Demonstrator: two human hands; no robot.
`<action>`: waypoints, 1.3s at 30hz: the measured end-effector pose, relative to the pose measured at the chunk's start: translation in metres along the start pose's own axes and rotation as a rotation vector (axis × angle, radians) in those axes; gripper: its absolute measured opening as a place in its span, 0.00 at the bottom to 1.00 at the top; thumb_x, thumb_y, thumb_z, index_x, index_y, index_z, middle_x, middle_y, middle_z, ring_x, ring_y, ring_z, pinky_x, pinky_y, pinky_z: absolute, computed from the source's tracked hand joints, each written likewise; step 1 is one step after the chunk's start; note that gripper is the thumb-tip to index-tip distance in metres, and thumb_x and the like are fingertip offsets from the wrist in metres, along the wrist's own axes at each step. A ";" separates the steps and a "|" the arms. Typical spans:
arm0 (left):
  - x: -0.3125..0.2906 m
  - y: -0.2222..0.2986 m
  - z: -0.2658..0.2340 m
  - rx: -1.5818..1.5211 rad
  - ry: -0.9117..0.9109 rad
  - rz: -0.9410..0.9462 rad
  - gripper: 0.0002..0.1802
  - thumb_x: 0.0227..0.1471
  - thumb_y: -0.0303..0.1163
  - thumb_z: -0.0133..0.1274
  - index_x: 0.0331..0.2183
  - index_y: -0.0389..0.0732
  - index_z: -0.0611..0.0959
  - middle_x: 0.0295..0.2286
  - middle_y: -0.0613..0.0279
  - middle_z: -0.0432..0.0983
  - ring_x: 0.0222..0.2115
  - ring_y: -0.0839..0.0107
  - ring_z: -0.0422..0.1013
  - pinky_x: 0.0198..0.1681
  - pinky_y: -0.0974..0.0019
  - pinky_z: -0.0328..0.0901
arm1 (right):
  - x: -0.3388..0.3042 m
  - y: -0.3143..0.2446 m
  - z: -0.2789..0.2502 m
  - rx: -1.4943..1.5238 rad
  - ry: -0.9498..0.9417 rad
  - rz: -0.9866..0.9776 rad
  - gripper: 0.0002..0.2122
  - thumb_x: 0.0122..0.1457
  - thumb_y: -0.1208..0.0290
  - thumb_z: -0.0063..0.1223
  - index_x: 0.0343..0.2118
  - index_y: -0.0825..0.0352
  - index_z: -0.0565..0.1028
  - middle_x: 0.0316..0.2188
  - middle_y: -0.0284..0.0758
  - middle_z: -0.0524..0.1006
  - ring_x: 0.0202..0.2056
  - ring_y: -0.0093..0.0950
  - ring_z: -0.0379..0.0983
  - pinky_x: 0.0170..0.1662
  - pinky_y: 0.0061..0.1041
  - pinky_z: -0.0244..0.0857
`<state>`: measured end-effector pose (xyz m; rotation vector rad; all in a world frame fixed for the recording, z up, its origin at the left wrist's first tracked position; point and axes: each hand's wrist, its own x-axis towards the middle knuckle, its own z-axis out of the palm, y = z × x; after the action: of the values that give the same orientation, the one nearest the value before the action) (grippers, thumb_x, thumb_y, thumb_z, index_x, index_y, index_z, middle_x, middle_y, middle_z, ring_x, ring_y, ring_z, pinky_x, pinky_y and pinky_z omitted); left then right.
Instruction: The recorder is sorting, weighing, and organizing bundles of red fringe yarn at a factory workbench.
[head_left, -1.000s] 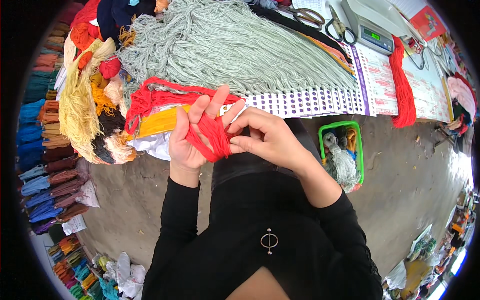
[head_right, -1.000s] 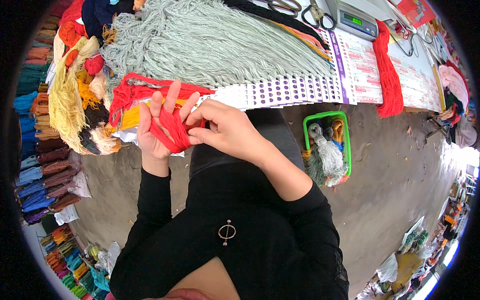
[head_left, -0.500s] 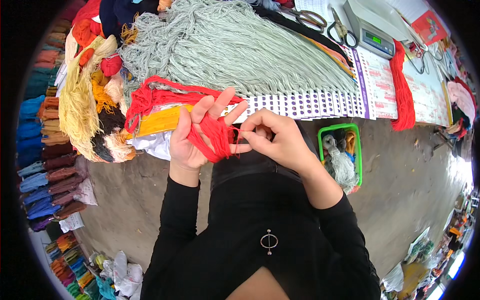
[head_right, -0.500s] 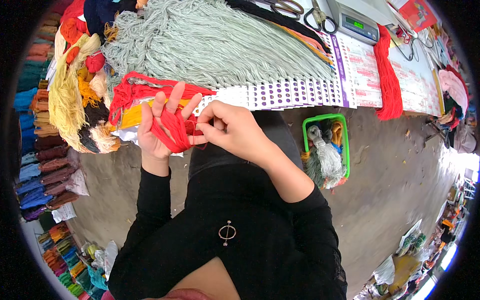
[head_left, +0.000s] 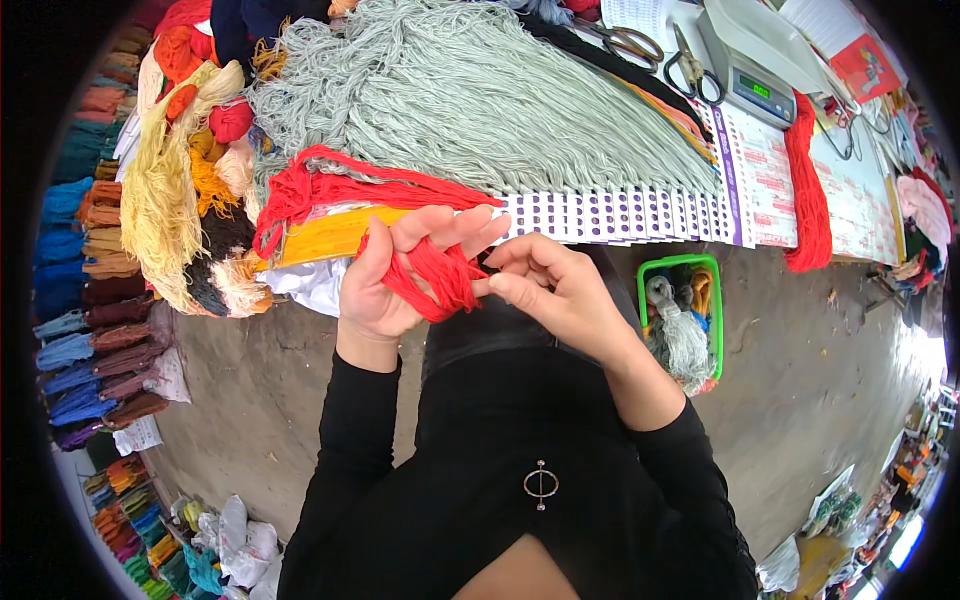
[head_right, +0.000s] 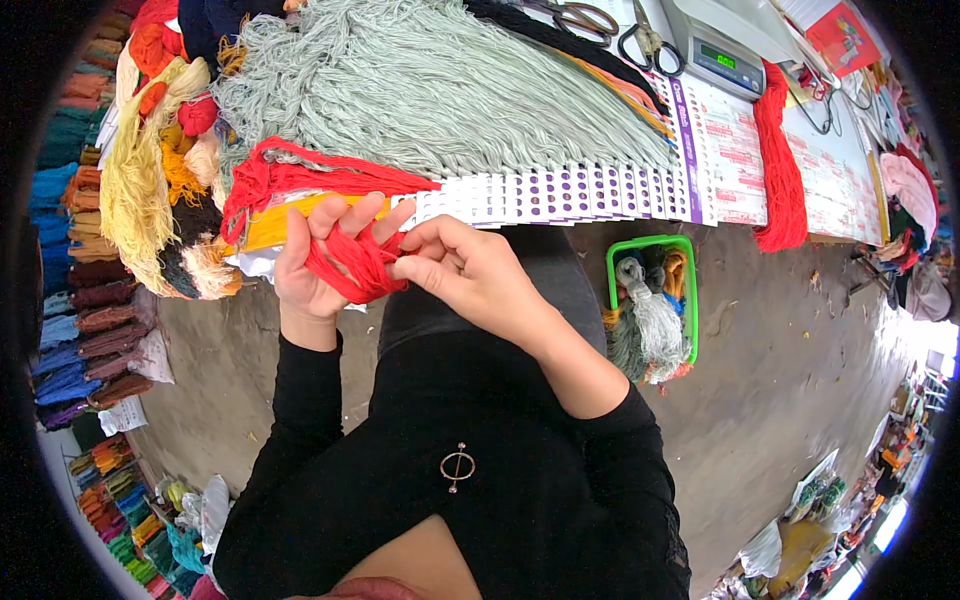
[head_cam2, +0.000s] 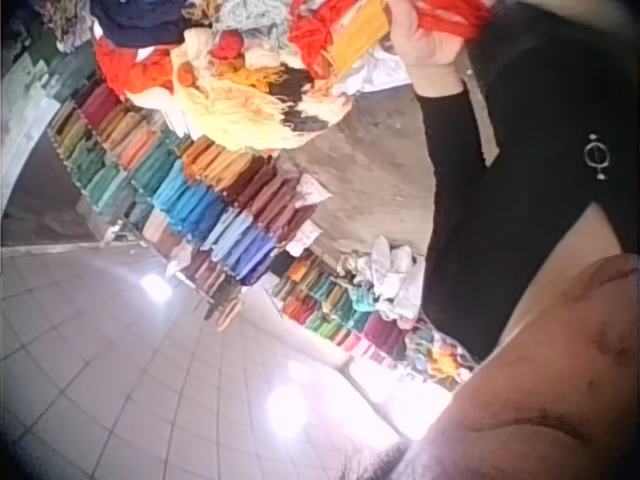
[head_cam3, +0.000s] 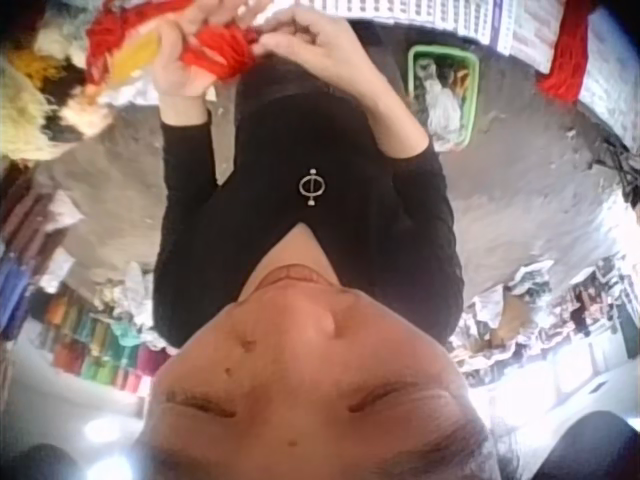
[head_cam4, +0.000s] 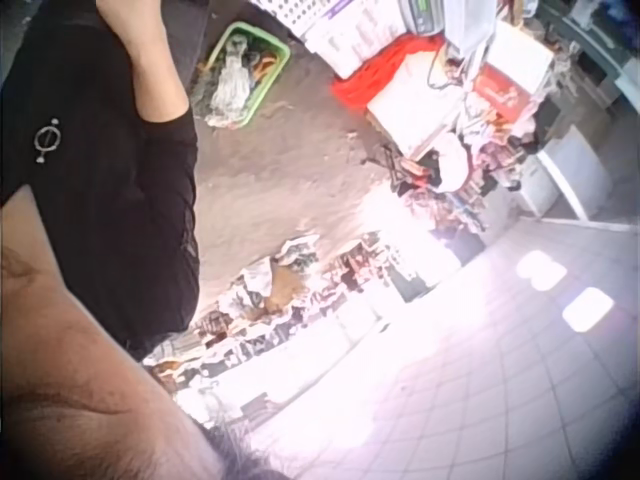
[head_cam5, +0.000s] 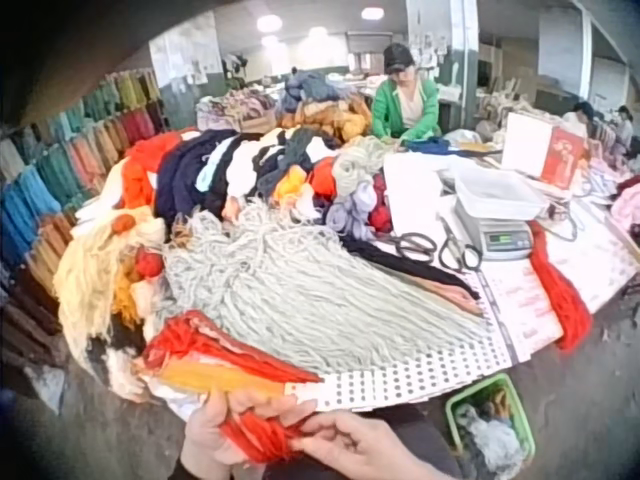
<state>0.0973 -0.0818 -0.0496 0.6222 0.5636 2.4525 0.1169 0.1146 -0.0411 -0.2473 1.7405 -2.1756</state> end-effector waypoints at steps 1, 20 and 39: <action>0.000 -0.001 -0.001 0.076 0.003 0.019 0.32 0.58 0.54 0.25 0.55 0.43 0.63 0.58 0.45 0.47 0.59 0.46 0.41 0.57 0.43 0.49 | 0.000 -0.002 -0.001 -0.001 0.001 0.002 0.06 0.51 0.73 0.57 0.31 0.68 0.73 0.18 0.26 0.70 0.18 0.13 0.60 0.23 0.14 0.56; -0.001 0.006 0.000 0.059 -0.013 0.007 0.32 0.58 0.54 0.23 0.55 0.45 0.64 0.56 0.46 0.52 0.60 0.47 0.40 0.58 0.41 0.43 | -0.003 0.000 -0.004 0.049 -0.009 0.038 0.08 0.56 0.72 0.52 0.33 0.72 0.74 0.23 0.28 0.74 0.20 0.12 0.62 0.23 0.12 0.56; -0.002 0.001 0.004 0.043 0.008 -0.013 0.34 0.58 0.55 0.24 0.54 0.40 0.64 0.54 0.35 0.52 0.58 0.46 0.45 0.59 0.46 0.43 | -0.002 -0.008 -0.006 0.260 -0.081 0.165 0.07 0.57 0.72 0.50 0.28 0.71 0.71 0.19 0.29 0.70 0.16 0.13 0.60 0.20 0.12 0.53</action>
<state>0.1008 -0.0828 -0.0472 0.6241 0.6236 2.4378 0.1152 0.1223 -0.0343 -0.1195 1.3651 -2.2072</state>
